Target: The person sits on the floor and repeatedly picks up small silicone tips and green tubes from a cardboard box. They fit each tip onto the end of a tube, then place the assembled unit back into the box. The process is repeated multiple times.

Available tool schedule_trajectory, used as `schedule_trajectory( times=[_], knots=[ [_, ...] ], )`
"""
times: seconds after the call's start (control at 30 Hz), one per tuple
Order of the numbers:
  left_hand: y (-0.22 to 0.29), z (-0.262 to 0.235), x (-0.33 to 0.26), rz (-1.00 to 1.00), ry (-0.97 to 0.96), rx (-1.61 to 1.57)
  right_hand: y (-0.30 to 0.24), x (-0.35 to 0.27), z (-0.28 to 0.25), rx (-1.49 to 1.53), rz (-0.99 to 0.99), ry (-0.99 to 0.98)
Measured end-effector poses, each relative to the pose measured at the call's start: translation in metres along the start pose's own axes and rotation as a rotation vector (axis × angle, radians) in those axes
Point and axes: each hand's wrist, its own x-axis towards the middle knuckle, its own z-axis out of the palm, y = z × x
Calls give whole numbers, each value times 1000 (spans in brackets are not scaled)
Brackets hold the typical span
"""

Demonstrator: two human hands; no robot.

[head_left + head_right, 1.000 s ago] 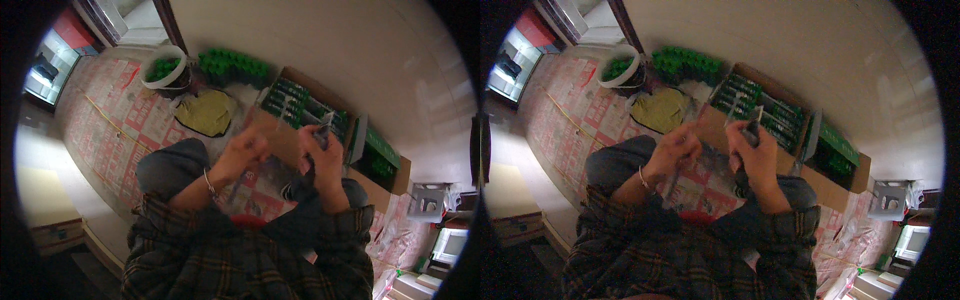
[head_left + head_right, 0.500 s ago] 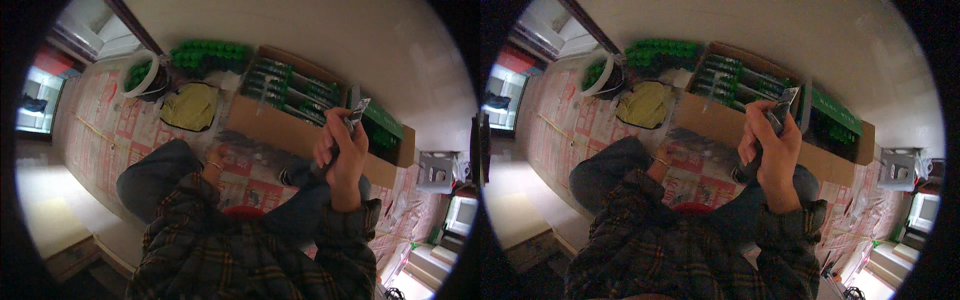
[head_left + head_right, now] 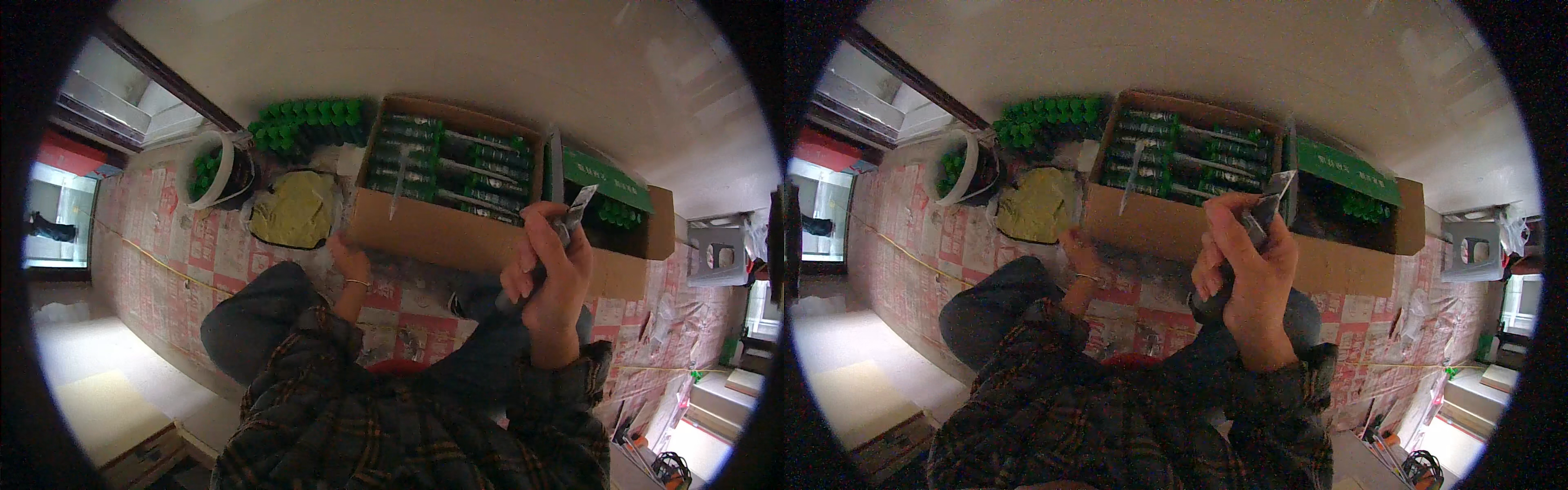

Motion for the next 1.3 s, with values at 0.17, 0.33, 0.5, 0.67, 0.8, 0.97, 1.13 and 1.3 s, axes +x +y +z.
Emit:
schedule_trajectory(
  times=[0.17, 0.33, 0.5, 0.67, 0.8, 0.97, 1.13, 1.3],
  knots=[
    [33, 25, 51, 551, -607, 209, 1, 9, 5, 51, 31, -32],
    [67, 35, 90, 893, -673, 316, 1, 9, 13, 54, 10, -94],
    [215, -15, 114, 714, -505, 51, 8, 6, 26, 43, 119, -214],
    [323, -137, 68, 456, -574, -446, 26, -11, 47, -23, 282, -446],
    [326, -194, 10, -20, -759, -349, 35, -21, 59, -212, 400, -675],
    [297, -200, -12, -166, -753, -718, 49, -27, 74, -311, 591, -829],
    [277, -210, -4, -83, -788, -707, 61, -25, 86, -302, 667, -806],
    [274, -217, -2, 2, -797, -678, 67, -20, 91, -310, 689, -897]
  ],
)
